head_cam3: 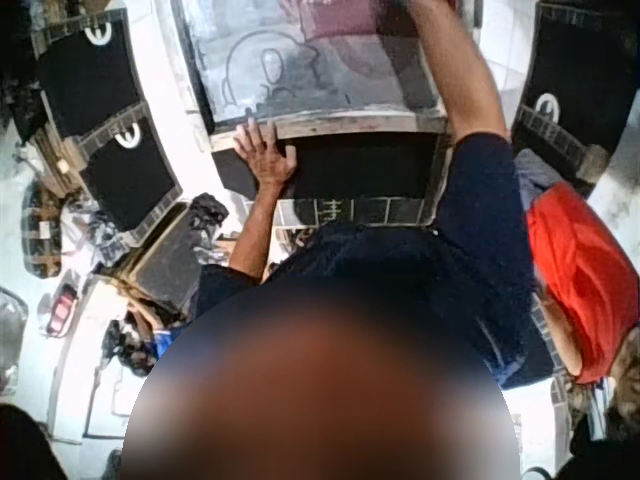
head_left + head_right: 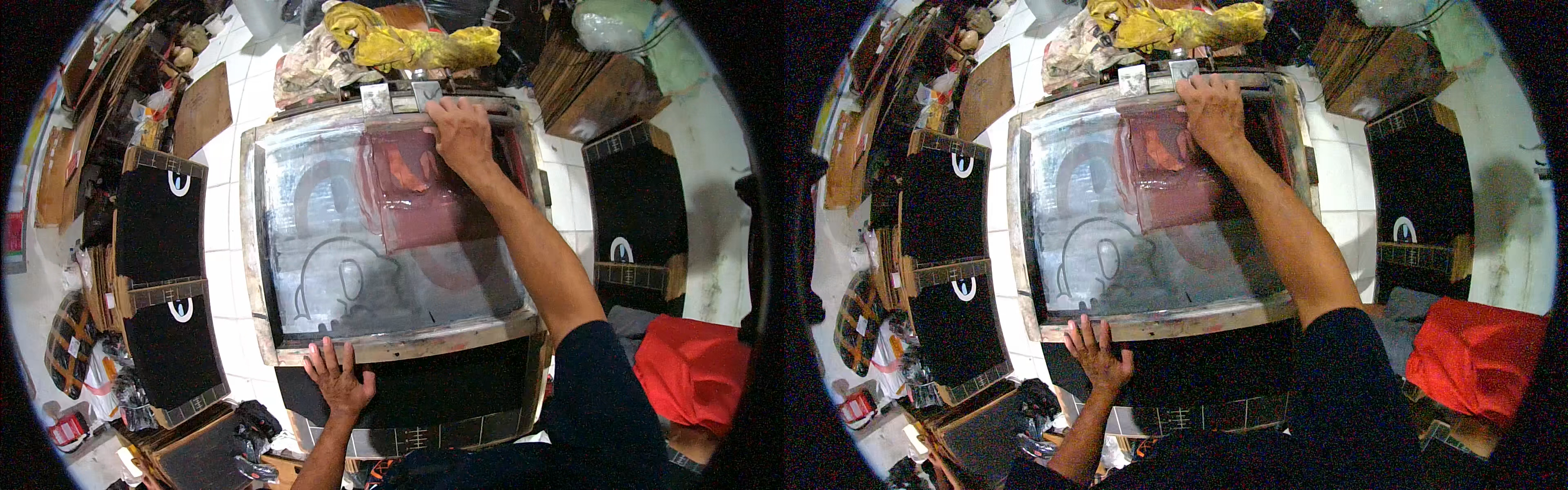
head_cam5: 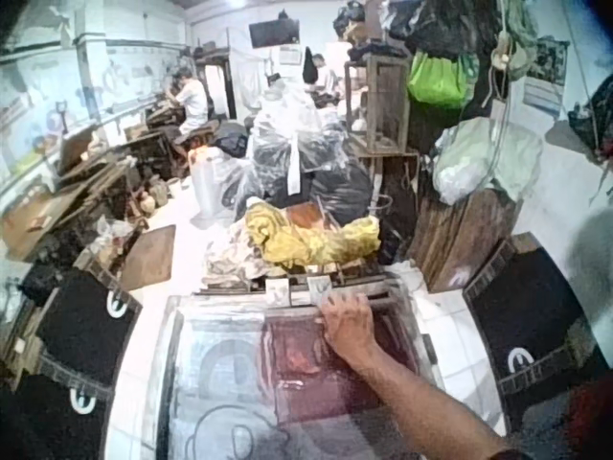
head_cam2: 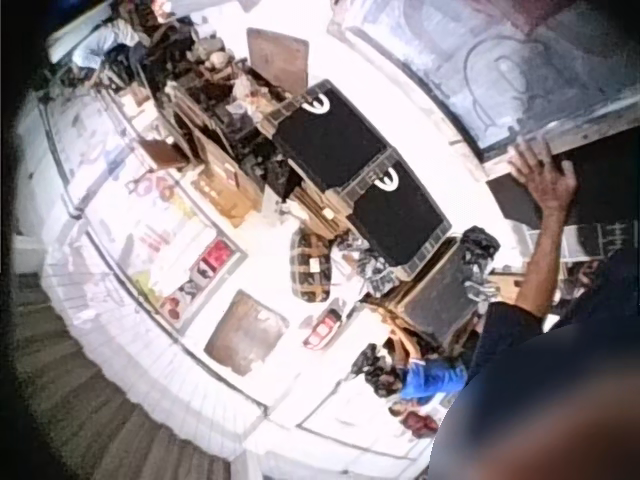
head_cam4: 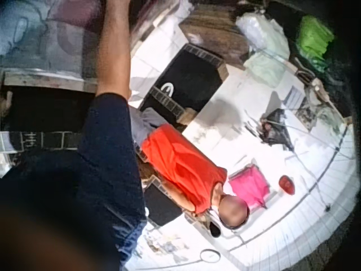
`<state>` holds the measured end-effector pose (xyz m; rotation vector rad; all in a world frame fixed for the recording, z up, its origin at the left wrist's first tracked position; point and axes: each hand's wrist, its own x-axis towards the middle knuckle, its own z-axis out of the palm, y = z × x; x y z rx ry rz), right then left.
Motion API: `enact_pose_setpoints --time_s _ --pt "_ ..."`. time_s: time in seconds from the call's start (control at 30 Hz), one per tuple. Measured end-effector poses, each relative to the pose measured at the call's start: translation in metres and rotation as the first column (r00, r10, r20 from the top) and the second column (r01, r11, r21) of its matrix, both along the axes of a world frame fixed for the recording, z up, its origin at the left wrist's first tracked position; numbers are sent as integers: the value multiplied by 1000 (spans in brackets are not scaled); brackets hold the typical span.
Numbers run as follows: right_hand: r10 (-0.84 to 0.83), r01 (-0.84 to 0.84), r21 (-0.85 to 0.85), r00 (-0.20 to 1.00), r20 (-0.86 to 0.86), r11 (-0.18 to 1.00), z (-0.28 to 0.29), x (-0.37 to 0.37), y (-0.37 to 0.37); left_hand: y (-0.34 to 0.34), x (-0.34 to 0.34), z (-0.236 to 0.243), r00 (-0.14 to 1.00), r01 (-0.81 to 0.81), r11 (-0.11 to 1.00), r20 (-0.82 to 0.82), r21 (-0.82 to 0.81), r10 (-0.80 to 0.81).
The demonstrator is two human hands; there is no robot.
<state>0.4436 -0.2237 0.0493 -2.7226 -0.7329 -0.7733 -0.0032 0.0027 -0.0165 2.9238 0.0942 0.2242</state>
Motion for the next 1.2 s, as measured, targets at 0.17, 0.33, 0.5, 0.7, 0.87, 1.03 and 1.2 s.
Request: enact_pose_setpoints --time_s 0.17,0.33,0.5,0.7,0.87,1.03,1.2 --pt "-40 34 -112 998 -51 993 -4 -45 -8 0 1 -1 1000 11 1000 -2 4 -11" --pt "-16 -15 -136 975 -222 991 24 -91 -19 0 1 0 1000 16 1000 12 -4 -16" --pt "-45 40 -87 997 -61 995 11 -12 -5 0 0 -1 1000 8 1000 10 11 -8" --pt "-39 25 -84 985 -168 996 5 -38 -13 -1 2 1 1000 2 1000 9 -9 -2" --pt "-84 34 -172 954 -290 985 17 -141 -26 1 3 1 999 38 999 34 18 -38" --pt "-54 29 -107 969 -240 994 5 -166 -31 0 3 1 999 11 999 37 31 -12" --pt "18 -22 -13 973 -229 1000 8 -172 -38 8 25 24 997 52 993 67 -105 -45"
